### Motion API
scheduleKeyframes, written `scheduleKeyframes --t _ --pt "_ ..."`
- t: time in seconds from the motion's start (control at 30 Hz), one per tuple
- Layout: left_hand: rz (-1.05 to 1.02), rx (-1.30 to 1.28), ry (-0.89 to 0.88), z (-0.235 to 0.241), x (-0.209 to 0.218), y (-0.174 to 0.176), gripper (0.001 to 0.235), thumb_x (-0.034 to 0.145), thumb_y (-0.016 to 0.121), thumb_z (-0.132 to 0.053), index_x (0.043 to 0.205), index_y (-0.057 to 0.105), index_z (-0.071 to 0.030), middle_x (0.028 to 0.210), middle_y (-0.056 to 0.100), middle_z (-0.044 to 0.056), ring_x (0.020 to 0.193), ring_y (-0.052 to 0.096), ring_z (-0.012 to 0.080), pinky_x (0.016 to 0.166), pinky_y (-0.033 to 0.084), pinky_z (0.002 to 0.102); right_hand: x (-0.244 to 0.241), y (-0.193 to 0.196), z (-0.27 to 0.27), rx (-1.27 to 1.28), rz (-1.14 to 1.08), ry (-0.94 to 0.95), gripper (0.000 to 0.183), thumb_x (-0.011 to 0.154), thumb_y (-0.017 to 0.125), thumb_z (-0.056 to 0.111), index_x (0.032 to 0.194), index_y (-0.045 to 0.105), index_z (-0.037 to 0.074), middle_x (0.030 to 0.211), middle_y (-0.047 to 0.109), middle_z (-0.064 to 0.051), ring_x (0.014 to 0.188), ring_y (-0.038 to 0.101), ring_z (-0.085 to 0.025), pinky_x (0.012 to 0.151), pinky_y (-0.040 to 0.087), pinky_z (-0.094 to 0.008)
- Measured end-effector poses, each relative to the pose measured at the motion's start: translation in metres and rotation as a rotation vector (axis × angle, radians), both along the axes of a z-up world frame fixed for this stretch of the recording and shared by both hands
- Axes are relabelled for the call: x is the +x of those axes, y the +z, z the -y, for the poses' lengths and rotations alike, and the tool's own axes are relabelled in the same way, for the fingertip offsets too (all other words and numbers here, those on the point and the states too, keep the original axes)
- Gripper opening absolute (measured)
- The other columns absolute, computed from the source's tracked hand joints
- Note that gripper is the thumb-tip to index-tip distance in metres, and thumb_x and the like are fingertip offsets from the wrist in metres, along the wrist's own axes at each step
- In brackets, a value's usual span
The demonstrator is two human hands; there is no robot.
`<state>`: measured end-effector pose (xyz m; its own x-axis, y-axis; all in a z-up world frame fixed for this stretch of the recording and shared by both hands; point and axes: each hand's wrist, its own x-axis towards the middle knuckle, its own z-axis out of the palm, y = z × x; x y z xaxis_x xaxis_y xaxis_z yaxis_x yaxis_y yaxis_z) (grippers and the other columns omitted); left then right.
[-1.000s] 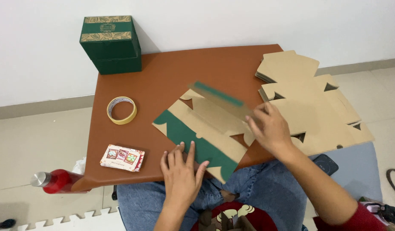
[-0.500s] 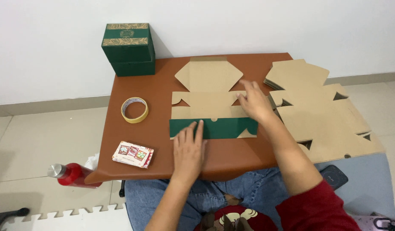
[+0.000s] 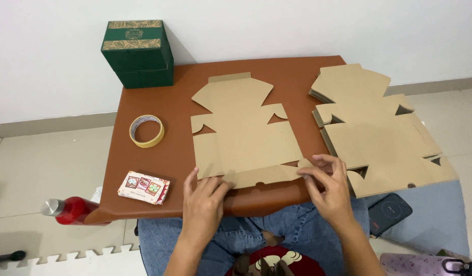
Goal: The person assembles a flat cardboard box by folding its sides and tucking the flaps into place. They then place a small packet inside the box and close the lid. The person repeats this process with a second box.
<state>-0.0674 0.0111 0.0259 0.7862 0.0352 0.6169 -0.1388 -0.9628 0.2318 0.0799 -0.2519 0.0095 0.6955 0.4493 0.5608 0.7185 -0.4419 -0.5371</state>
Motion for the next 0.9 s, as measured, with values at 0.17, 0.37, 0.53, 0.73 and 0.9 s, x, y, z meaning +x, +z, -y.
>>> scheduleKeyframes --t 0.17,0.37,0.53,0.73,0.9 --pt "-0.051 -0.13 -0.038 0.008 -0.008 -0.018 0.018 0.092 0.059 0.001 0.104 0.069 -0.008 0.091 0.06 0.004 0.083 0.06 0.024 0.112 0.039 0.053 -0.022 -0.02 -0.001 0.116 -0.17 -0.043 0.02 0.093 0.064 0.007 0.106 0.077 0.016 0.136 0.051 -0.017 0.126 0.057 -0.031 0.107 0.05 -0.043" --pt "-0.152 -0.15 -0.035 0.015 -0.008 -0.005 0.021 0.091 0.062 -0.024 0.104 0.067 -0.008 0.101 0.061 0.007 0.095 0.06 0.0293 0.106 0.041 0.049 -0.032 -0.019 -0.007 0.095 -0.019 -0.023 0.028 0.095 0.054 -0.003 0.116 0.071 0.005 0.142 0.052 -0.02 0.12 0.064 -0.028 0.107 0.051 -0.039" --pt "-0.127 -0.111 0.086 0.029 0.01 -0.018 0.025 0.093 0.066 -0.032 0.092 0.065 -0.007 0.111 0.066 0.008 0.101 0.057 0.0278 0.083 0.043 0.043 -0.051 -0.032 -0.021 0.042 0.026 0.057 0.039 0.103 0.045 0.007 0.141 0.047 0.0 0.157 0.035 -0.024 0.144 0.044 -0.037 0.117 0.043 -0.048" --pt "-0.152 -0.229 0.082 0.037 0.027 -0.03 0.021 0.097 0.065 -0.026 0.105 0.059 -0.007 0.113 0.058 0.01 0.1 0.058 0.0279 0.083 0.047 0.039 -0.059 -0.033 -0.032 -0.174 0.102 0.159 0.046 0.106 0.042 0.026 0.148 0.043 0.008 0.156 0.042 -0.019 0.139 0.05 -0.035 0.116 0.04 -0.053" --pt "-0.222 -0.043 0.047 0.035 0.028 -0.023 0.049 0.101 0.054 -0.021 0.149 0.049 -0.032 0.132 0.056 0.013 0.103 0.056 0.0299 0.085 0.046 0.045 -0.04 -0.018 -0.038 -0.299 0.1 0.133 0.042 0.103 0.041 0.013 0.142 0.048 -0.001 0.144 0.056 -0.017 0.14 0.047 -0.031 0.12 0.032 -0.046"
